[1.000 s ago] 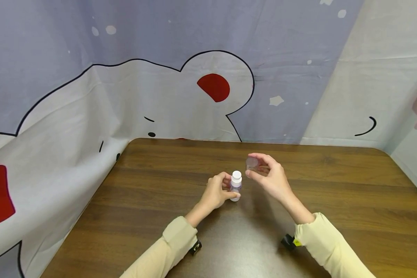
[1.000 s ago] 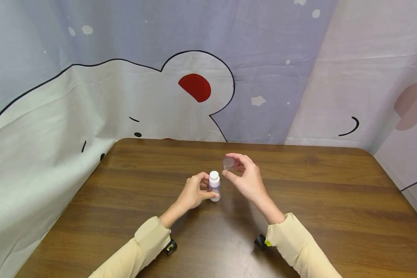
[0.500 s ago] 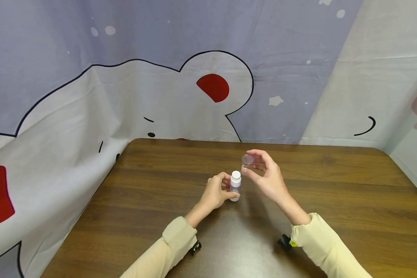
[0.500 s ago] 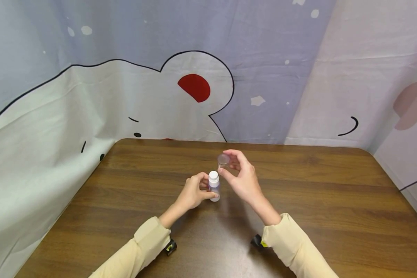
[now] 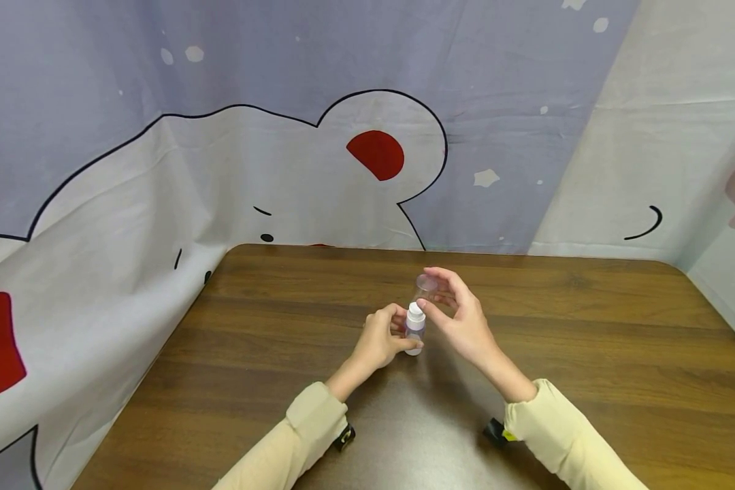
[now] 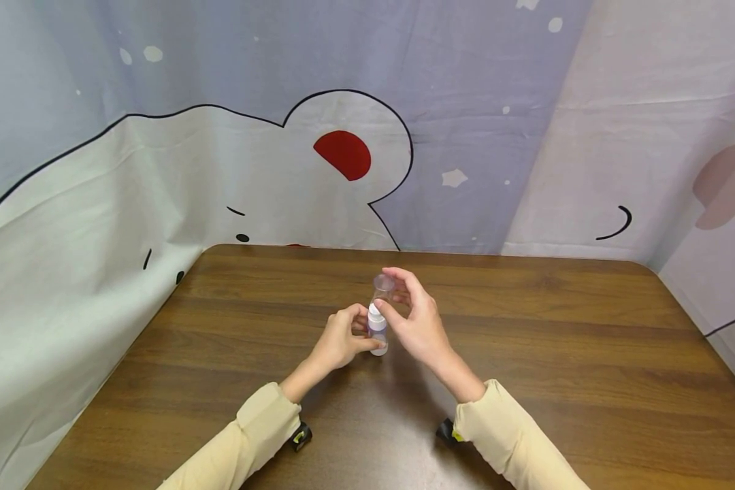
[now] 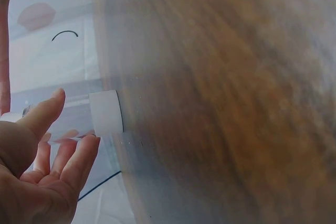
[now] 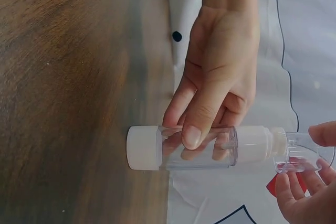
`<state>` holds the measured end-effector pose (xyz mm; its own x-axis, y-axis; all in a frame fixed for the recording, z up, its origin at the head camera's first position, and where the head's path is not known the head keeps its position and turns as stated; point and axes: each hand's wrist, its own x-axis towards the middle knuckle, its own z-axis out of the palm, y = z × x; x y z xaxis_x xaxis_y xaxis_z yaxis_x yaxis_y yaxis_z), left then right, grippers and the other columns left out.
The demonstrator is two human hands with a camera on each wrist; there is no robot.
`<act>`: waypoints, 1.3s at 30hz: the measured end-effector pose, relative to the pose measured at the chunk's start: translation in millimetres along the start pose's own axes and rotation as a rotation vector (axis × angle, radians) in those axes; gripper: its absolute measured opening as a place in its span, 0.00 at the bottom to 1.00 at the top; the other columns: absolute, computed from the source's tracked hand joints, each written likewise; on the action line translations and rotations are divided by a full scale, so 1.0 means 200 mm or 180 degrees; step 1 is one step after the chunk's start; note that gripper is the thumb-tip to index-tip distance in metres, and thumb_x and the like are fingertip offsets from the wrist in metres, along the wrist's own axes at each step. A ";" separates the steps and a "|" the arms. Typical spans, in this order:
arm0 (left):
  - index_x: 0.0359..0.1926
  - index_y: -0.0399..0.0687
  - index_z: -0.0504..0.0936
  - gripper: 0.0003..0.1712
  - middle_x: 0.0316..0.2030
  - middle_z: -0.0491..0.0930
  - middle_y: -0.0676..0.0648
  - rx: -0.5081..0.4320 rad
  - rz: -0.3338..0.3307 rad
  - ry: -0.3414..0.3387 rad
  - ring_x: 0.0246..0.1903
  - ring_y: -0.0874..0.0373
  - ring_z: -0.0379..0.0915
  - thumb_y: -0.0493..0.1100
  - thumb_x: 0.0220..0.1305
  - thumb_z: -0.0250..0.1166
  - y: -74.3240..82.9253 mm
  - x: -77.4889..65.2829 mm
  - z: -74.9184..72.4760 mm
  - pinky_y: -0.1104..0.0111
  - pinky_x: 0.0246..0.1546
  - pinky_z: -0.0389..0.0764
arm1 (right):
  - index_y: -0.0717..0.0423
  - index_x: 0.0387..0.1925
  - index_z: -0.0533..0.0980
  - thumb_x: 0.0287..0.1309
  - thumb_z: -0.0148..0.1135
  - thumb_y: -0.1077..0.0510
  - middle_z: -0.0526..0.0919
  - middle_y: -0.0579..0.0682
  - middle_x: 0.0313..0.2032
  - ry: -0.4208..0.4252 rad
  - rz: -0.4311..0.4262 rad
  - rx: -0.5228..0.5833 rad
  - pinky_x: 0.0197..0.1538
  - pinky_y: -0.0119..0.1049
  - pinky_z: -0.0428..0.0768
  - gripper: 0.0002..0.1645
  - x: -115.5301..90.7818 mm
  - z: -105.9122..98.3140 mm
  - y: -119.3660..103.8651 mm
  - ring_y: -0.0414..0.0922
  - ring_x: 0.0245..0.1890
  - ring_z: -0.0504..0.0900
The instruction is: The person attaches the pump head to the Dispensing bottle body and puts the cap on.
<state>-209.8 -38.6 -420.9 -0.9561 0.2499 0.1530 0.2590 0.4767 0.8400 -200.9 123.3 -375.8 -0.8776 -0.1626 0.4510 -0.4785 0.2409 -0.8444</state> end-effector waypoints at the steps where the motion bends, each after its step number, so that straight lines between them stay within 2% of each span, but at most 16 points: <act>1: 0.44 0.35 0.77 0.25 0.41 0.84 0.39 0.0004 0.0005 -0.0004 0.41 0.47 0.83 0.37 0.45 0.78 0.00 0.00 0.00 0.64 0.41 0.85 | 0.61 0.59 0.68 0.57 0.64 0.67 0.78 0.58 0.53 -0.0014 -0.0016 -0.0004 0.53 0.22 0.75 0.28 0.00 0.00 0.00 0.31 0.48 0.75; 7: 0.44 0.35 0.77 0.24 0.40 0.84 0.38 -0.0034 0.0012 -0.0014 0.40 0.47 0.84 0.36 0.45 0.77 0.00 0.00 0.00 0.64 0.41 0.85 | 0.59 0.60 0.69 0.58 0.63 0.67 0.79 0.57 0.54 -0.0087 -0.0085 0.0031 0.53 0.23 0.76 0.28 -0.01 0.01 0.00 0.30 0.49 0.76; 12: 0.44 0.34 0.77 0.24 0.40 0.84 0.38 -0.0043 0.0010 -0.0018 0.40 0.48 0.84 0.37 0.46 0.77 0.00 0.00 0.00 0.64 0.40 0.85 | 0.62 0.59 0.69 0.58 0.64 0.67 0.79 0.56 0.54 -0.0141 -0.0113 -0.0024 0.53 0.25 0.77 0.27 -0.01 0.01 0.01 0.32 0.50 0.76; 23: 0.43 0.36 0.78 0.23 0.37 0.85 0.39 -0.0033 0.0009 0.0018 0.39 0.49 0.84 0.37 0.45 0.78 0.00 0.00 0.00 0.65 0.38 0.85 | 0.60 0.57 0.70 0.57 0.65 0.66 0.80 0.56 0.54 -0.0217 -0.0144 -0.0186 0.54 0.37 0.81 0.26 -0.03 0.02 0.05 0.38 0.50 0.78; 39: 0.42 0.37 0.78 0.22 0.38 0.85 0.40 -0.0065 0.0045 0.0012 0.38 0.50 0.84 0.36 0.46 0.77 0.00 0.00 0.00 0.68 0.37 0.84 | 0.59 0.54 0.73 0.58 0.64 0.66 0.81 0.55 0.50 -0.0425 -0.0123 -0.0202 0.54 0.40 0.81 0.22 -0.06 0.02 0.10 0.49 0.50 0.79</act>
<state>-209.7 -38.8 -421.3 -0.9529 0.2533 0.1669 0.2697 0.4560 0.8481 -199.7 125.4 -398.9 -0.8490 -0.2976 0.4367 -0.5163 0.2912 -0.8054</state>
